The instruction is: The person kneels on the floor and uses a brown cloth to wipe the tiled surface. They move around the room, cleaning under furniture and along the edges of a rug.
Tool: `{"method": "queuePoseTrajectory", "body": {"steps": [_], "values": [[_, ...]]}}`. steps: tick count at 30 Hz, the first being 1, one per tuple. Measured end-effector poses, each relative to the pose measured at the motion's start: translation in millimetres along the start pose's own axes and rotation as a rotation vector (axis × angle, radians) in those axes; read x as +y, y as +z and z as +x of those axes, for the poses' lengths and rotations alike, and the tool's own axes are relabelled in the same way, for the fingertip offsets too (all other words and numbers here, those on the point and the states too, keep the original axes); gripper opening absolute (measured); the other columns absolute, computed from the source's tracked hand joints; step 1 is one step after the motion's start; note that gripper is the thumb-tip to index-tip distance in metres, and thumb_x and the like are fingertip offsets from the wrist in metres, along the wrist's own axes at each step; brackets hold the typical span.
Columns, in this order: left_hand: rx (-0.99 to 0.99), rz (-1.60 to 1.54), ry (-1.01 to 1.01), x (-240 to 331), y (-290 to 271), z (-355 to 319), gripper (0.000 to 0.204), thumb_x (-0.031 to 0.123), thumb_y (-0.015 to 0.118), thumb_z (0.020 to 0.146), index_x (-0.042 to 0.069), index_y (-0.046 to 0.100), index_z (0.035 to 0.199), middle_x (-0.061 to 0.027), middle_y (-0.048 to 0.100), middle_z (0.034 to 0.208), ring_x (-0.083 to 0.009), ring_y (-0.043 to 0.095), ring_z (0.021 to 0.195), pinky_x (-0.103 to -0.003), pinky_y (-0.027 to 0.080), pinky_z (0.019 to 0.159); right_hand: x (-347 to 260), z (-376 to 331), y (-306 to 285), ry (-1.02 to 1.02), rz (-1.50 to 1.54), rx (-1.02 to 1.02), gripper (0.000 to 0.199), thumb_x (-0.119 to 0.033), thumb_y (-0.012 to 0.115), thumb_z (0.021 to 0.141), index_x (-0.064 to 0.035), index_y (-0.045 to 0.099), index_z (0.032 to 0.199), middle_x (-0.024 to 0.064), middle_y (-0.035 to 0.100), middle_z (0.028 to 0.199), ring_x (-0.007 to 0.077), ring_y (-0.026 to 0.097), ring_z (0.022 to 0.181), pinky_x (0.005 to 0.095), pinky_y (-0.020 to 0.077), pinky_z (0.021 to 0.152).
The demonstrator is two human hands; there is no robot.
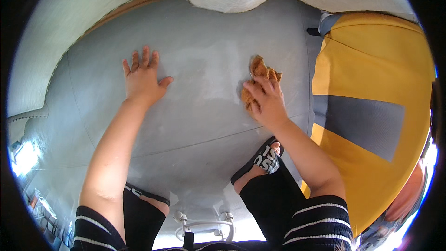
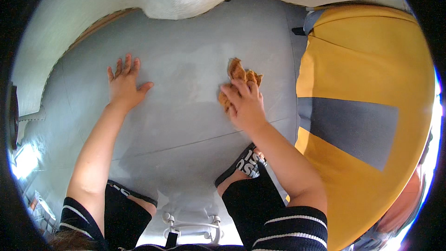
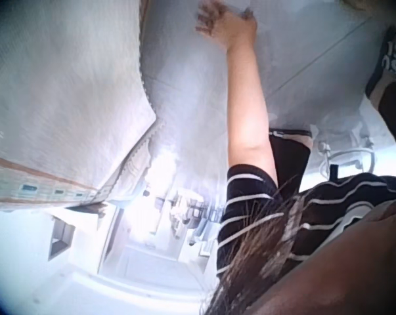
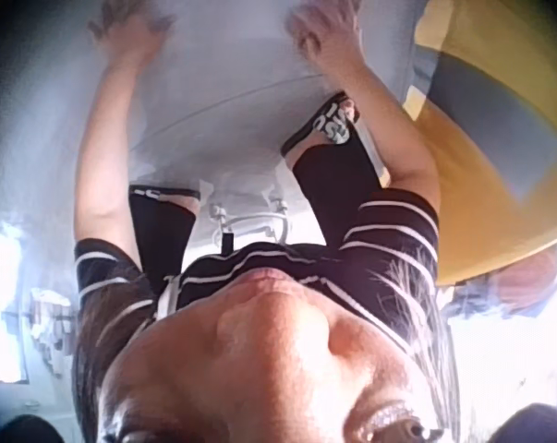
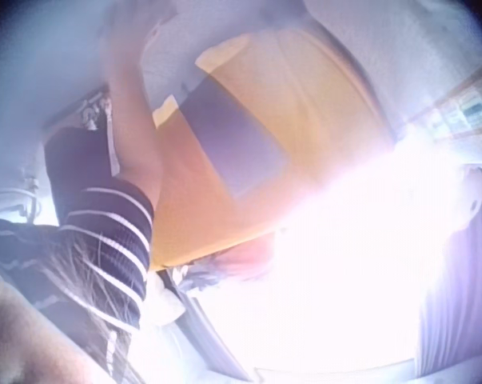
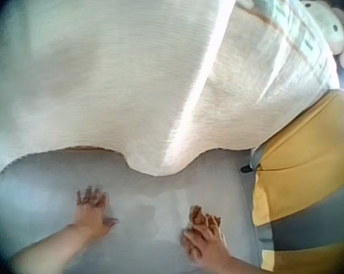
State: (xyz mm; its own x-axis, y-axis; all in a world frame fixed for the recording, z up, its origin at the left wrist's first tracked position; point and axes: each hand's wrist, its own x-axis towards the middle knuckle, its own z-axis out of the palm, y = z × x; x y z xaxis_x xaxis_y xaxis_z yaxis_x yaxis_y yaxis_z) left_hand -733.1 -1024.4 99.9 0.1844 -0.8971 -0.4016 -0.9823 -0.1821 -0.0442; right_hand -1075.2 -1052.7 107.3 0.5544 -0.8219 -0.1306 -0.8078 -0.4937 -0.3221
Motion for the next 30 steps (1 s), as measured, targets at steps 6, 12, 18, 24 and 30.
{"method": "queuePoseTrajectory", "body": {"steps": [6, 12, 18, 24, 30], "values": [[-0.158, 0.144, -0.044, 18, -18, 12, 0.080, 0.049, 0.066, 0.084, 0.011, 0.036, 0.148, -0.0122, 0.026, 0.158, -0.0357, 0.025, 0.144, -0.058, 0.013, 0.117, 140, 121, -32, 0.223, -0.181, 0.455, 0.054, -0.019, 0.062, 0.078, -0.0216, 0.059, 0.131, 0.0131, 0.050, 0.138, 0.0414, 0.044, 0.125, 0.0512, 0.0396, 0.103], [-0.114, 0.143, -0.047, 12, -15, 10, 0.076, 0.046, 0.069, 0.083, 0.011, 0.042, 0.144, -0.0096, 0.030, 0.155, -0.0361, 0.031, 0.141, -0.061, 0.018, 0.115, 20, 158, 29, 0.101, -0.400, 0.193, 0.038, -0.027, 0.060, 0.080, -0.0263, 0.065, 0.118, 0.0060, 0.050, 0.138, 0.0380, 0.041, 0.130, 0.0532, 0.0473, 0.092], [-0.143, 0.100, -0.064, 22, -30, 16, 0.062, 0.040, 0.072, 0.081, 0.009, 0.053, 0.132, -0.0093, 0.039, 0.146, -0.0362, 0.039, 0.135, -0.065, 0.023, 0.111, -49, 41, 27, -0.320, 0.015, -0.232, 0.034, -0.026, 0.063, 0.082, -0.0230, 0.062, 0.116, 0.0025, 0.034, 0.150, 0.0323, 0.038, 0.133, 0.0521, 0.0374, 0.105], [-0.056, 0.161, -0.012, 54, -23, 8, 0.083, 0.040, 0.072, 0.081, 0.015, 0.034, 0.150, -0.0087, 0.019, 0.160, -0.0326, 0.019, 0.147, -0.066, 0.015, 0.113, 99, -36, 13, 0.266, -0.206, 0.368, 0.045, -0.008, 0.053, 0.081, -0.0123, 0.058, 0.125, 0.0171, 0.049, 0.140, 0.0365, 0.047, 0.125, 0.0488, 0.0361, 0.107], [-0.214, -0.079, 0.338, 173, -28, 1, 0.094, 0.046, 0.070, 0.082, 0.015, 0.019, 0.155, -0.0153, 0.006, 0.162, -0.0424, 0.006, 0.147, -0.065, 0.010, 0.114, 242, 48, 15, 0.565, -0.053, 0.778, 0.054, -0.033, 0.054, 0.096, 0.0006, 0.049, 0.138, 0.0215, 0.050, 0.140, 0.0359, 0.045, 0.130, 0.0377, 0.0338, 0.109]]}}
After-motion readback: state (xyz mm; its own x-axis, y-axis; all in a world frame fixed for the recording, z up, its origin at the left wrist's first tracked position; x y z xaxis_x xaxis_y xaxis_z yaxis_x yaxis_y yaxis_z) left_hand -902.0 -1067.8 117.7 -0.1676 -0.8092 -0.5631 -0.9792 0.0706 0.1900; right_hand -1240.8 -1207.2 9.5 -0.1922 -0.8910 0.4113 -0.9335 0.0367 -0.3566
